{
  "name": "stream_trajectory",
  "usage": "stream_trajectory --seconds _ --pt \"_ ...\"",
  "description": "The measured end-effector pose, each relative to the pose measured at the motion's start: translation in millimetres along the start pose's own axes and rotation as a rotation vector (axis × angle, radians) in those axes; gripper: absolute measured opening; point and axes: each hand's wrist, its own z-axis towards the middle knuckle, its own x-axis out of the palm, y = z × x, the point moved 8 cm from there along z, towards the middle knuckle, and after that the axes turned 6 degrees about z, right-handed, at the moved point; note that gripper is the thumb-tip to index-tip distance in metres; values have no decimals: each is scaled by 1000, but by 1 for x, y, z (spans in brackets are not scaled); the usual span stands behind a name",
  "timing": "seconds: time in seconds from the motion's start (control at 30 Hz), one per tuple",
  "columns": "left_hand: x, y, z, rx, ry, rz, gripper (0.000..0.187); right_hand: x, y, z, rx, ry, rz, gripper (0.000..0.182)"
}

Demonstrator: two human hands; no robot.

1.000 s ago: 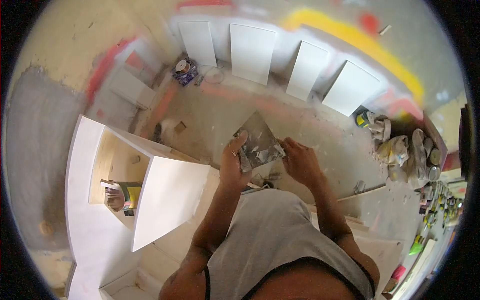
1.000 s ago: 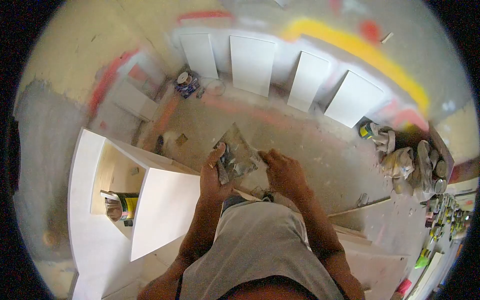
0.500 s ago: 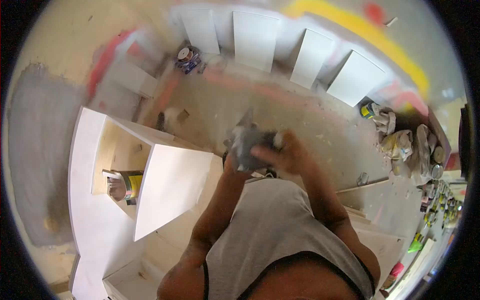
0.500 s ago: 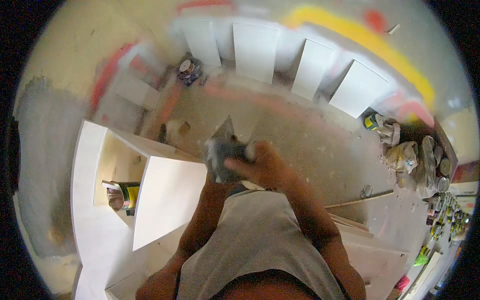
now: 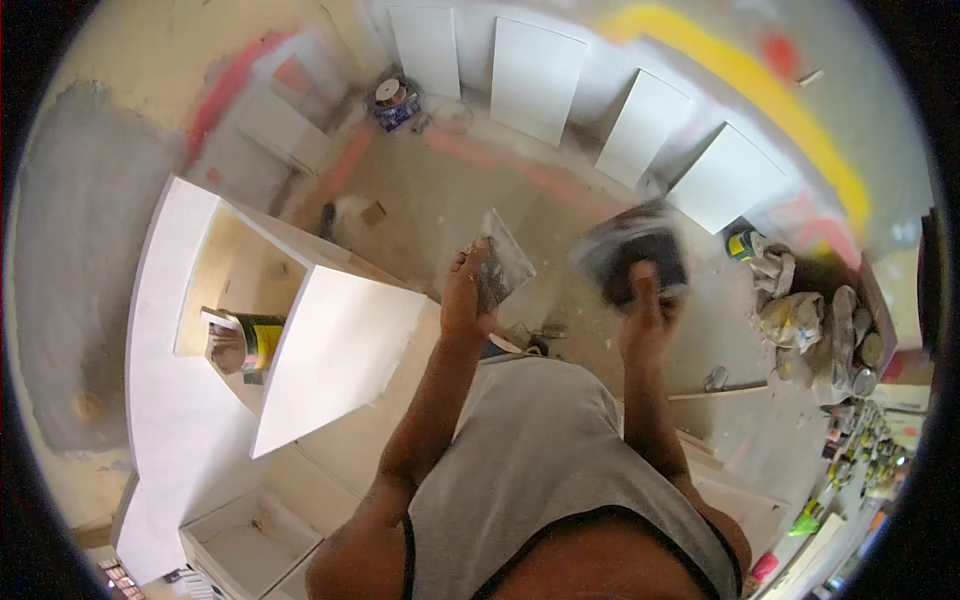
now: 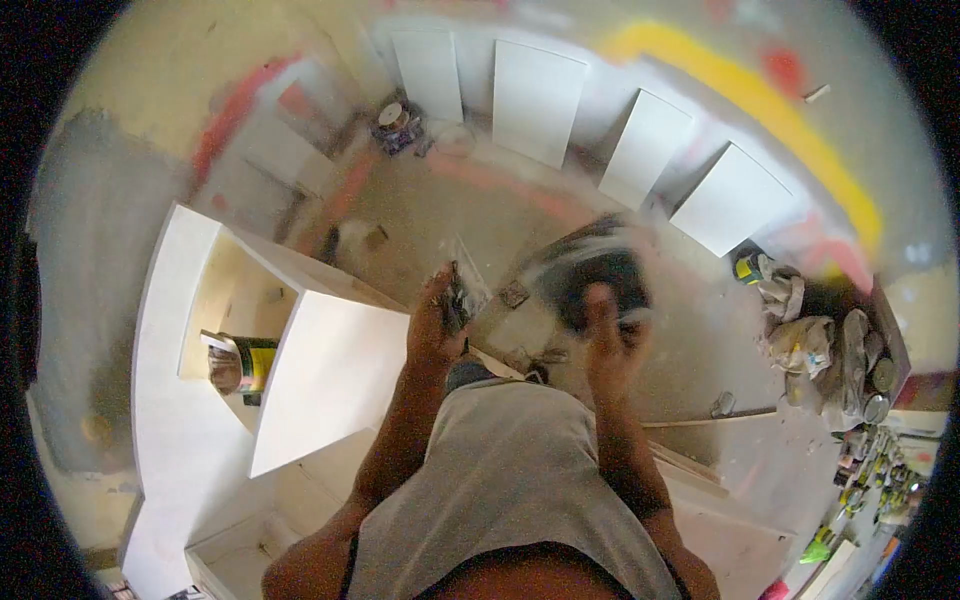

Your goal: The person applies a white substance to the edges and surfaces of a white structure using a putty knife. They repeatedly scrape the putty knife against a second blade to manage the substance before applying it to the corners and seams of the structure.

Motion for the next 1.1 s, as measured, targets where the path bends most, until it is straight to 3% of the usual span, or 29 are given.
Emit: stream_trajectory --seconds 0.1,0.17,0.2,0.27,0.3,0.33,0.4,0.43,0.47,0.53,0.6,0.67,0.8,0.9,0.97,1.0,1.07,1.1 --pt "1 1 -7 54 -56 74 20 -14 -7 10 -172 -52 -130 22" --pt "11 8 -11 24 -24 192 21 42 -43 -13 -604 741 -1146 26" --pt "15 10 -16 13 -15 195 21 34 -47 -15 -601 730 -1156 26" --pt "18 -10 -23 155 -109 341 20 11 -95 -7 -72 878 -1394 25" --pt "23 -18 -21 172 -99 329 20 4 -80 -3 -236 693 -1266 23" --pt "21 -24 -24 186 -93 316 20 3 -79 5 -247 712 -1269 23" --pt "3 -24 -32 177 -111 305 20 -45 -98 10 445 312 -689 23" --pt "-3 -22 -25 195 -81 244 20 -27 -77 12 320 245 -367 24" --pt "-3 -22 -21 209 -49 186 19 -19 -69 13 316 244 -369 24" --pt "-8 -19 -20 184 -66 127 20 -20 -56 17 322 55 -28 21" --pt "-16 -17 -16 158 -95 74 21 -15 -52 16 334 18 33 21" --pt "-18 -3 -9 18 -71 -192 25 -15 -54 10 362 -15 95 21" --pt "-4 -5 -20 102 -24 -257 30 -5 -65 -4 512 -15 141 23" --pt "3 -14 -36 224 -77 -125 33 10 -68 -22 612 15 175 24" --pt "-1 -18 -52 230 -383 35 35 18 -71 -28 629 11 223 26" --pt "-2 -17 -54 229 -383 40 35 21 -70 -29 608 25 214 25" --pt "28 -20 -55 317 63 178 40 27 -65 -30 583 36 207 24" --pt "24 -18 -57 310 127 259 41 29 -61 -29 561 18 211 24"
